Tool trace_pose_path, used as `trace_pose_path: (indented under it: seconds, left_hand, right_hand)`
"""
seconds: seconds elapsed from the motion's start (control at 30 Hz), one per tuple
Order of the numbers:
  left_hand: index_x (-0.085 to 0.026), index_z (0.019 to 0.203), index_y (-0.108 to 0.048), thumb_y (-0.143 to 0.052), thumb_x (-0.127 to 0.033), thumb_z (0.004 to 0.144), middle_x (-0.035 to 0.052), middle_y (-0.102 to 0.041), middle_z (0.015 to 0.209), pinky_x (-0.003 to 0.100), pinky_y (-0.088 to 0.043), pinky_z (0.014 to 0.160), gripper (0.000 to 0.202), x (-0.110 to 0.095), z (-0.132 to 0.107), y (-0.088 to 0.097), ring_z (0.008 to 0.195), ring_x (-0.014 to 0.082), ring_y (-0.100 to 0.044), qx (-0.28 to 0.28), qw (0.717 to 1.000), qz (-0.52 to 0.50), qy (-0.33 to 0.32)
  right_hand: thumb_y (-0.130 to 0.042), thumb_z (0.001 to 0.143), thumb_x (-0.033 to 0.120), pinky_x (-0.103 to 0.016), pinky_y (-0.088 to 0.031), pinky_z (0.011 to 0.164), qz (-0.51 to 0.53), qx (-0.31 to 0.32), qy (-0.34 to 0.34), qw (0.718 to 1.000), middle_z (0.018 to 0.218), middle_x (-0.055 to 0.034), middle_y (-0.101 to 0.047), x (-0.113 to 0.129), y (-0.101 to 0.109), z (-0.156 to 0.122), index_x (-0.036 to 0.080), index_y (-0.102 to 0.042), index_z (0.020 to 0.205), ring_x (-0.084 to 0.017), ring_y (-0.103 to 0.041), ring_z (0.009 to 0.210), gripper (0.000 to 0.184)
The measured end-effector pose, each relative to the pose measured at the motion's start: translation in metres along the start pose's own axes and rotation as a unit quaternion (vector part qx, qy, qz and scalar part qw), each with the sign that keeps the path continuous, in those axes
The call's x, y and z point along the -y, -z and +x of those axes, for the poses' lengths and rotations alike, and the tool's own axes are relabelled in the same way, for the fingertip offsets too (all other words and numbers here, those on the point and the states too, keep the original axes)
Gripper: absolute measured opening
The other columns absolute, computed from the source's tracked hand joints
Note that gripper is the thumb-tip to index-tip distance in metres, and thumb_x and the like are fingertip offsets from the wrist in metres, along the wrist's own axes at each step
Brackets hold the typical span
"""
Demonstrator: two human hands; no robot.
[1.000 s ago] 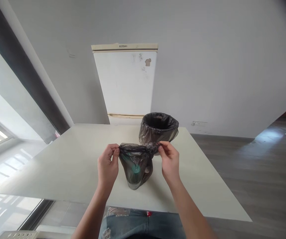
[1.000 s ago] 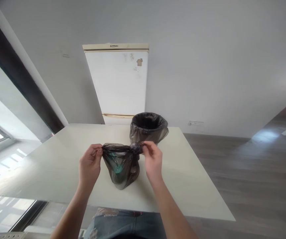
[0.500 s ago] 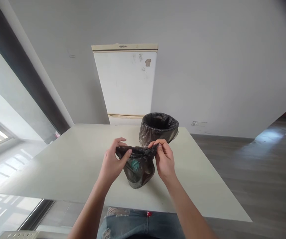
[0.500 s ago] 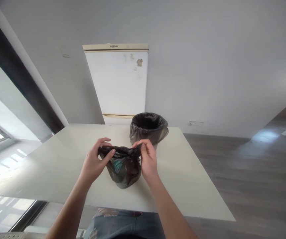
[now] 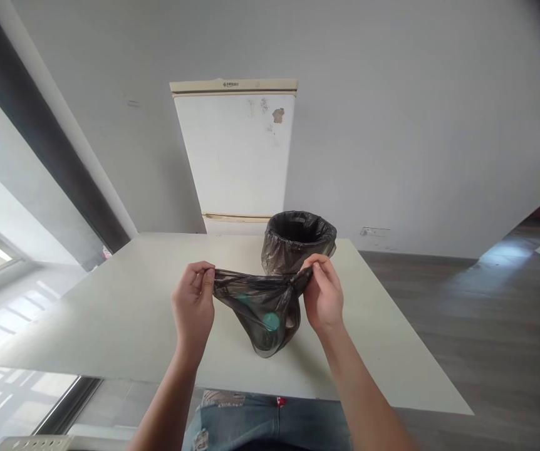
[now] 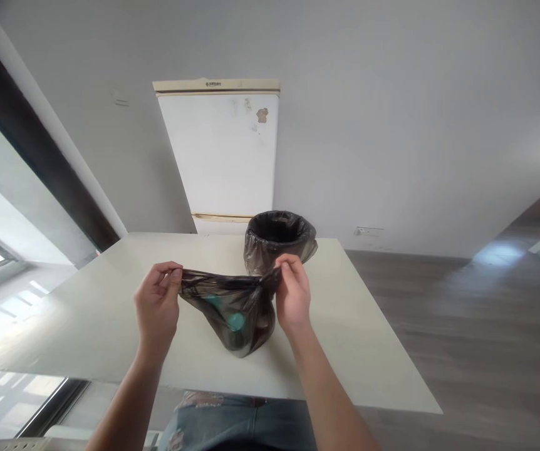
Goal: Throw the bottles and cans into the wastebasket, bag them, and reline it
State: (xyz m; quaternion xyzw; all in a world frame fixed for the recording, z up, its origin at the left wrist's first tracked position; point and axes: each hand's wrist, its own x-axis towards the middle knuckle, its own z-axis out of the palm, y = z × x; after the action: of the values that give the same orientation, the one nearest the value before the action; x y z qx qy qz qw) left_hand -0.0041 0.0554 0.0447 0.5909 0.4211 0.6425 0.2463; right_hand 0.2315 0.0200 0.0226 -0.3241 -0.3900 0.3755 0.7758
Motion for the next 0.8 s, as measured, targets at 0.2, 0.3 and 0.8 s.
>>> trace_pose_path:
  seconds: [0.2,0.3,0.8]
  left_hand:
    - [-0.022,0.102,-0.063,-0.054,-0.028,0.102,0.0016,-0.067,0.092,0.027,-0.049,0.073,0.011,-0.011,0.0,0.003,0.084,0.0165,-0.063,0.064,0.996,-0.062,0.02]
    - [-0.022,0.108,-0.066,-0.045,-0.026,0.103,0.0038,-0.07,0.101,0.03,-0.05,0.08,0.022,-0.022,0.0,0.004,0.092,0.0194,-0.066,0.138,0.989,-0.046,0.015]
    - [-0.024,0.087,-0.072,-0.057,-0.03,0.102,0.0016,-0.065,0.089,0.029,-0.047,0.073,0.022,-0.022,0.006,-0.006,0.08,0.0169,-0.062,0.296,0.939,0.167,-0.059]
  right_hand:
    - [-0.074,0.092,0.038,-0.036,-0.048,0.086,-0.304,0.196,0.089,0.928,0.106,-0.0054,-0.056,0.021,0.001,-0.004,0.028,-0.068,0.115,-0.022,-0.056,0.097,0.025]
    - [-0.067,0.099,0.028,-0.036,-0.049,0.086,-0.352,0.273,0.114,0.888,0.102,-0.0059,-0.061,0.027,-0.005,-0.009,0.026,-0.072,0.099,-0.021,-0.06,0.094,0.006]
    - [-0.055,0.107,0.03,-0.038,-0.048,0.091,-0.356,0.265,0.095,0.891,0.106,-0.0048,-0.07,0.023,0.001,-0.009,0.026,-0.059,0.098,-0.022,-0.062,0.099,0.01]
